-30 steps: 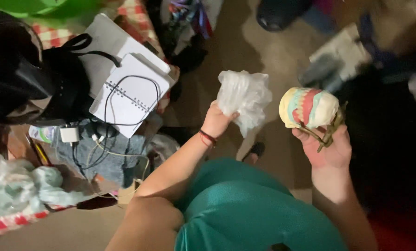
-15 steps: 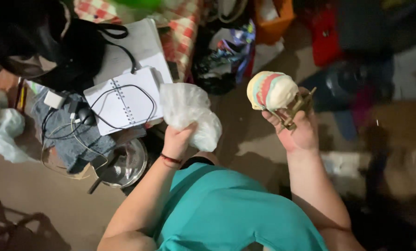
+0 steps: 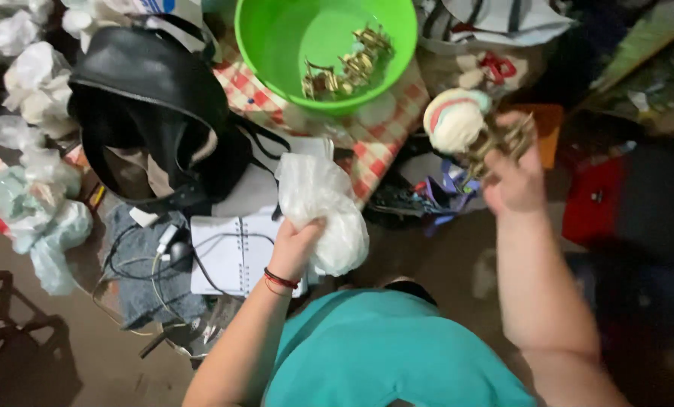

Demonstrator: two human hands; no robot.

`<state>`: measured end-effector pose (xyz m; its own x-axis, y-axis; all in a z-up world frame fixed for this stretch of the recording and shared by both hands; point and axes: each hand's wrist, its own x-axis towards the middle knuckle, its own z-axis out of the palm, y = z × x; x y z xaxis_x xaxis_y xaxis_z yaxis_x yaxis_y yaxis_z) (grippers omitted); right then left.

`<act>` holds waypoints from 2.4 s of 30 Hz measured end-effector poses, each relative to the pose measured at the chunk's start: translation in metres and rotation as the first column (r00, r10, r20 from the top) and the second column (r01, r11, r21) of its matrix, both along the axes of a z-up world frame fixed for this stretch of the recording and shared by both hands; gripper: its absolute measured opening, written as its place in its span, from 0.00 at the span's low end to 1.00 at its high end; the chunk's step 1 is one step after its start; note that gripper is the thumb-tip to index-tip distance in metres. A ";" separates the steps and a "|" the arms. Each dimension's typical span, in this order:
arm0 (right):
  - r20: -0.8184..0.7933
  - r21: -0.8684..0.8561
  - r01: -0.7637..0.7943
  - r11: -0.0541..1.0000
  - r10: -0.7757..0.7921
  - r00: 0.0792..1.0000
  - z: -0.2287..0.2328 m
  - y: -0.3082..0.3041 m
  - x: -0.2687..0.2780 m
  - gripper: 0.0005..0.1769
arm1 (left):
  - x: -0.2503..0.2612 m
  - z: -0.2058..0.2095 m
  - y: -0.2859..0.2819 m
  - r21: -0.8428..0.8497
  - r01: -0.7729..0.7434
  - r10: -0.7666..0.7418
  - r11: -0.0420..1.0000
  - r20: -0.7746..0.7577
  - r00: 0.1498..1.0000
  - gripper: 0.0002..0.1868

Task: Unpacking dental models from plastic bags, inspecting them, and sorting metal components into a green bowl.

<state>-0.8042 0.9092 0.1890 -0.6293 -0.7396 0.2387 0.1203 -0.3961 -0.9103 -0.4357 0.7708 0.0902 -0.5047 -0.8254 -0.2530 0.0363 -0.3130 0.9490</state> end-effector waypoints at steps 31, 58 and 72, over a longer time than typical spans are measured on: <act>-0.557 0.825 -0.143 0.547 0.743 -0.370 -0.060 -0.518 -0.190 0.37 | -0.187 0.083 -0.041 0.239 -0.290 0.289 0.927 0.041 0.956 0.21; -0.434 0.881 -0.012 0.474 0.797 -0.420 -0.004 -0.484 -0.174 0.51 | -0.187 0.104 -0.068 0.244 -0.365 0.389 0.899 -0.060 0.919 0.26; -0.687 0.476 -0.602 0.641 0.698 0.201 0.019 -0.348 -0.217 0.53 | -0.360 0.092 -0.278 -0.633 0.345 -0.063 0.693 0.423 0.904 0.19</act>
